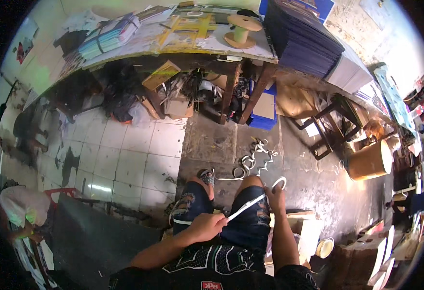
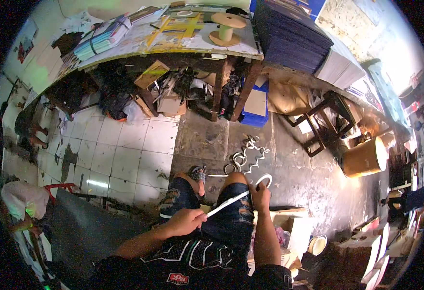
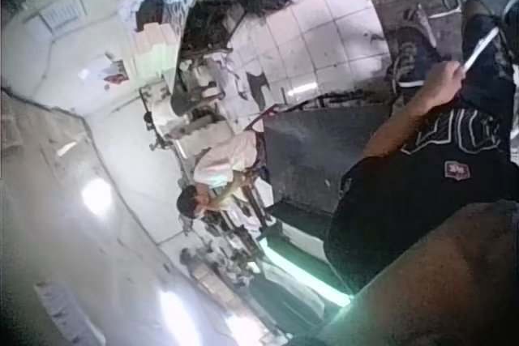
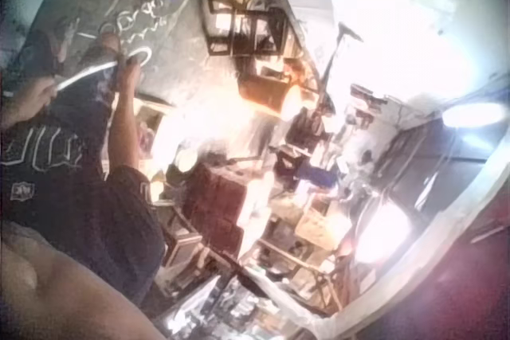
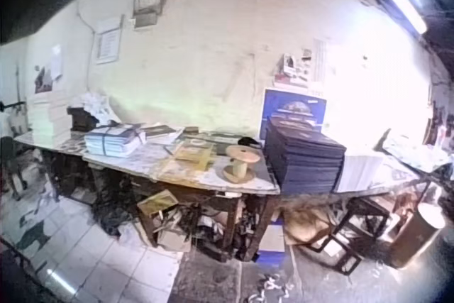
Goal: The person unwinds a long white ribbon from a large wooden spool by hand and then wraps the ribbon around a smaller white core.
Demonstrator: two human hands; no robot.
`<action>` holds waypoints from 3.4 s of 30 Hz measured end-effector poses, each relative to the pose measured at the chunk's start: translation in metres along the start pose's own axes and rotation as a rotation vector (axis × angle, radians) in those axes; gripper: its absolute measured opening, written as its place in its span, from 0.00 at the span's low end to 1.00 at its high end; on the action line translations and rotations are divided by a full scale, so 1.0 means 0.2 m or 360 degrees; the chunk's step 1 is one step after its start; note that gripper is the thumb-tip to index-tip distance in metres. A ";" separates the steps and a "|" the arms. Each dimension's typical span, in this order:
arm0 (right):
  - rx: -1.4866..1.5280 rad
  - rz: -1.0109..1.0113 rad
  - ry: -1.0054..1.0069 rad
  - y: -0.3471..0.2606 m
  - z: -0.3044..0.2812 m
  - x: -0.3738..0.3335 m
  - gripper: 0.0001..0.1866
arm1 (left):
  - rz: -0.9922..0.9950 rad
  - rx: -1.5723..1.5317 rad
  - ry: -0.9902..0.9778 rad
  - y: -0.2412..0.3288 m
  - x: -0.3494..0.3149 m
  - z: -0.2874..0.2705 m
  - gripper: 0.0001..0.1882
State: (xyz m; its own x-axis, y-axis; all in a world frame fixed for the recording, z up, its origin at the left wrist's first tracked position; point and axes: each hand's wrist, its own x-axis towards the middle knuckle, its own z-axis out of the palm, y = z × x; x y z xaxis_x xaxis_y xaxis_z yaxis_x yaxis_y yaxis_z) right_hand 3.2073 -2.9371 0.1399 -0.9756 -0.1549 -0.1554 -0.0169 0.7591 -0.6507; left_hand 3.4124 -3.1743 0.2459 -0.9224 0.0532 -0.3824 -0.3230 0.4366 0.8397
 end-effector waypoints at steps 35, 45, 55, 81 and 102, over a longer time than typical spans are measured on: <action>0.0258 0.0060 -0.0317 0.00 -0.09 0.03 0.24 | -0.0211 -0.0133 -0.0018 -0.02 -0.10 -0.17 0.16; 0.0092 0.0283 -0.0164 -0.08 -0.11 -0.04 0.28 | -0.0212 -0.0030 -0.0023 0.00 -0.11 -0.23 0.16; 0.0057 0.0322 -0.0018 -0.13 -0.08 -0.12 0.26 | -0.0205 -0.0021 -0.0063 -0.04 -0.11 -0.25 0.14; 0.0177 0.0288 0.0089 -0.05 0.00 -0.11 0.24 | -0.0213 -0.0020 -0.0076 -0.06 -0.11 -0.23 0.14; 0.1189 0.0200 -0.0107 0.11 0.13 -0.02 0.16 | -0.0331 -0.0073 0.0020 -0.11 -0.34 -0.22 0.13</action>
State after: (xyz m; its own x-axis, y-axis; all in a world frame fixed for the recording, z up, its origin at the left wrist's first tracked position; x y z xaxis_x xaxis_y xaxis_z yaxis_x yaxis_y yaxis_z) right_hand 3.2159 -2.9368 0.1067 -0.9445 -0.1521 -0.2913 0.2697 0.1476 -0.9516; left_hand 3.4728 -3.2274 0.2705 -0.8373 -0.0454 -0.5449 -0.5159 0.3956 0.7598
